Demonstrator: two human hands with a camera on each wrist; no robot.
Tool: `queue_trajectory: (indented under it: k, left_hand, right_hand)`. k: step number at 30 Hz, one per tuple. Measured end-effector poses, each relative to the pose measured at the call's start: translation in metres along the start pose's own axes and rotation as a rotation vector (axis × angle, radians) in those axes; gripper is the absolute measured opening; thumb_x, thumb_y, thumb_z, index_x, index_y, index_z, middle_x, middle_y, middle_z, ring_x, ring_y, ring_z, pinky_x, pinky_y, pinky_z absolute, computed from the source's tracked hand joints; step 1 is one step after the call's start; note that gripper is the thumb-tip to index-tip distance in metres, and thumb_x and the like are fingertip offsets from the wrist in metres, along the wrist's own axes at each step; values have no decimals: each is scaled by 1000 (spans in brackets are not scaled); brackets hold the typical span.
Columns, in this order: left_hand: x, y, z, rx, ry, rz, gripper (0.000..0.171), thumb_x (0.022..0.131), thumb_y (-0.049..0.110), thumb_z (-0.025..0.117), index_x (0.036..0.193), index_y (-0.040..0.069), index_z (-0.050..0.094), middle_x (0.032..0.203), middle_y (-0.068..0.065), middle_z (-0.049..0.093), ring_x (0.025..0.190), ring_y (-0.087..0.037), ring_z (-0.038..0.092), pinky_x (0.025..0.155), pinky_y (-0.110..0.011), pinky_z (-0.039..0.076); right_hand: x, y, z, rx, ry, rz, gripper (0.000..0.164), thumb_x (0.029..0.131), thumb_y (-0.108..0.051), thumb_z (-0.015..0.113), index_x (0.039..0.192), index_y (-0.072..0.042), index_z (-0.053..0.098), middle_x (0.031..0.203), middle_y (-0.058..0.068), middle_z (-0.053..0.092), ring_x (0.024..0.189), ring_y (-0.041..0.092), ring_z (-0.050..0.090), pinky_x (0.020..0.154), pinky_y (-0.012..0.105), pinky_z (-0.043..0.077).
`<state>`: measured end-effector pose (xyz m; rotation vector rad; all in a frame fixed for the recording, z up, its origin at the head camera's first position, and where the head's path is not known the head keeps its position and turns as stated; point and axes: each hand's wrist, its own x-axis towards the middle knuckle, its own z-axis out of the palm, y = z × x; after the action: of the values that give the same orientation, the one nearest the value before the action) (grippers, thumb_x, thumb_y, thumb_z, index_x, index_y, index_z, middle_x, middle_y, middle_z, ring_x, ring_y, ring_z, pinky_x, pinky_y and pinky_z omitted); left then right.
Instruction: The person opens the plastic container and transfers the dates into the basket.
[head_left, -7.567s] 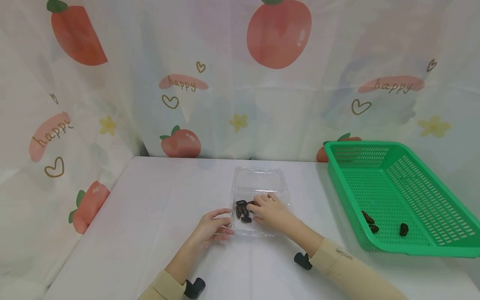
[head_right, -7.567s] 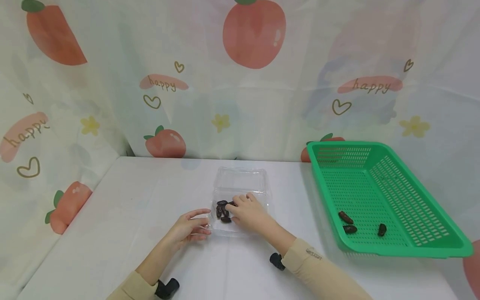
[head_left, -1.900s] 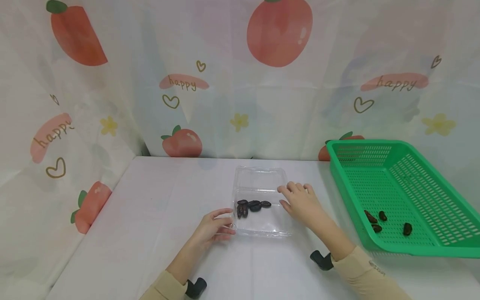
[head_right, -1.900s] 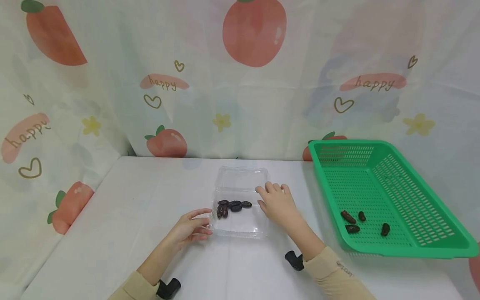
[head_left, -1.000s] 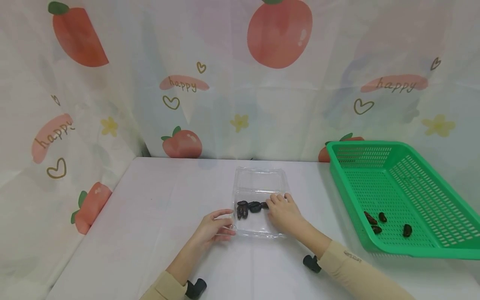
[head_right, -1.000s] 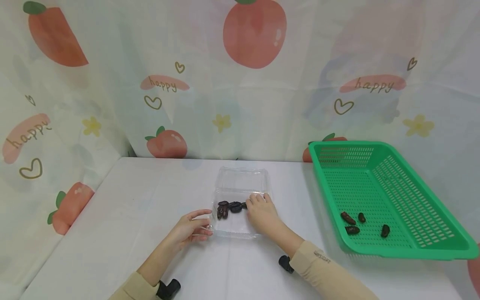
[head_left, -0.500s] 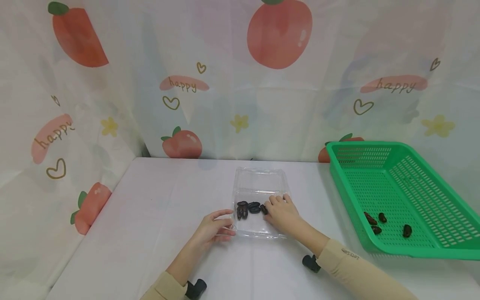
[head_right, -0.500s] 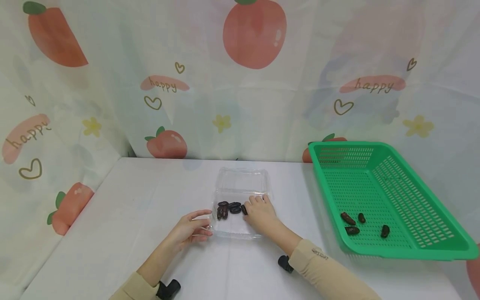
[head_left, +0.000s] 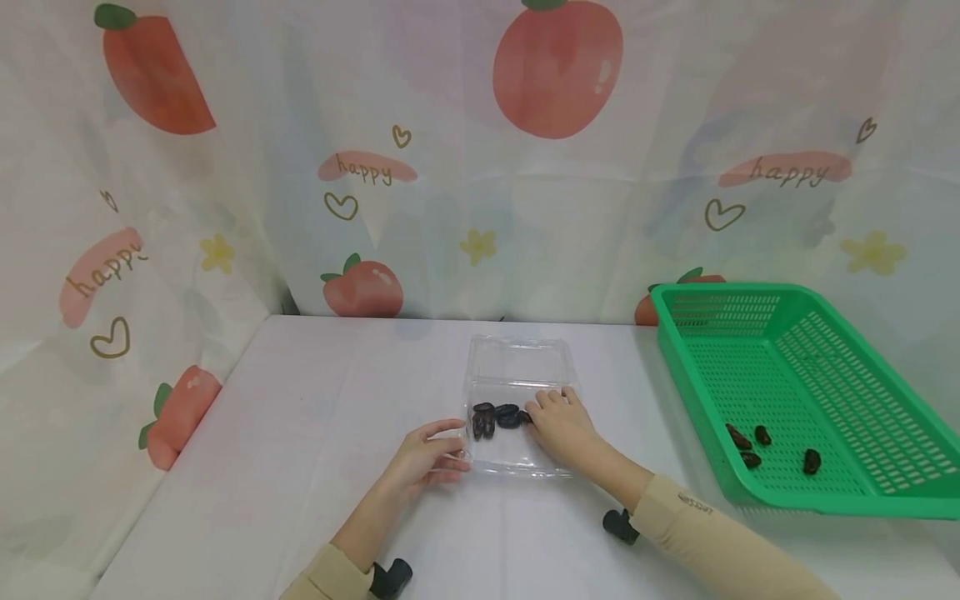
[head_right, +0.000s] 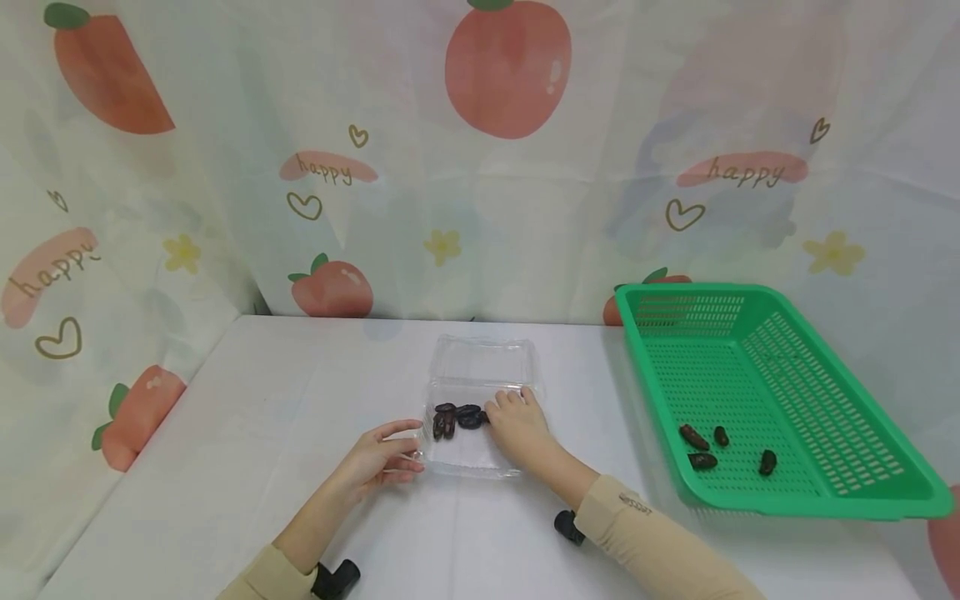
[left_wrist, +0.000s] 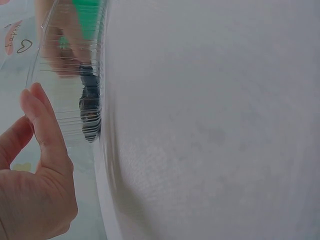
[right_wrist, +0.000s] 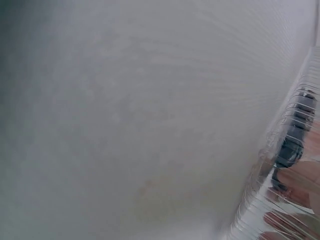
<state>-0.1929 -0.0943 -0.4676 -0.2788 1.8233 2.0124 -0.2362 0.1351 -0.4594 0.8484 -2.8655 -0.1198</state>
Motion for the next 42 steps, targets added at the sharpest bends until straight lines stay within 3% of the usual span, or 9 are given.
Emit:
queue_trajectory:
  k: [11,16,22,31,33,35,38,40,42]
  left_hand:
    - [0,-1,-1,-9,-11,5,42,87,8,58,128,5,50,79,-4,65,65,-16,67,58,-27,55]
    - [-2,0,0,-10,-5,5,42,87,8,58,128,5,50,83,-7,67,65,-16,67,58,-28,56]
    - [-3,1,0,-5,-1,6,42,87,8,58,128,4,50,85,-9,67,65,-16,67,57,-27,55]
    - [-3,1,1,-3,2,1,42,87,9,57,128,5,50,79,-4,63,64,-16,66,57,-27,55]
    - [-3,1,1,-1,1,2,42,87,9,57,128,5,50,79,-5,64,64,-16,66,57,-27,55]
    - [-2,1,0,-3,-3,5,42,87,9,57,128,4,49,79,-5,63,64,-16,66,57,-27,55]
    - [-2,0,0,-8,-4,2,42,87,9,58,128,4,50,78,-5,63,64,-16,66,57,-27,55]
    - [-2,0,0,-7,-4,2,42,87,9,57,128,4,49,78,-5,63,64,-16,66,57,-27,55]
    - [-2,0,0,-6,-2,-1,42,87,9,58,128,5,50,78,-5,63,64,-15,66,58,-27,55]
  right_hand:
    - [-3,3,-4,-14,204,-31,18,81,-24,67,92,-12,58,85,5,52,85,25,53,85,45,39]
    - [-7,8,-14,-42,251,-44,17,81,-24,66,91,-13,57,83,3,50,82,24,51,84,44,40]
    - [-20,21,-34,-63,285,-18,20,80,-23,69,92,-13,56,78,3,46,78,24,50,81,44,40]
    - [-45,50,-54,-60,423,31,23,76,-14,70,92,-9,55,74,6,44,71,25,47,73,43,37]
    - [-52,57,-58,-59,462,32,21,77,-14,66,94,-8,54,74,7,44,71,26,48,73,44,37]
    - [-59,64,-62,-68,499,34,14,87,-20,55,94,-8,54,74,8,45,71,27,49,73,45,37]
    - [-69,73,-68,-79,538,47,36,98,-34,29,95,-8,53,75,8,47,71,28,49,72,47,37]
    - [-76,77,-71,-84,549,63,52,99,-40,13,95,-8,53,76,8,47,70,29,48,71,48,36]
    - [-82,81,-75,-85,555,79,56,99,-43,9,95,-8,53,76,8,46,69,29,47,71,48,36]
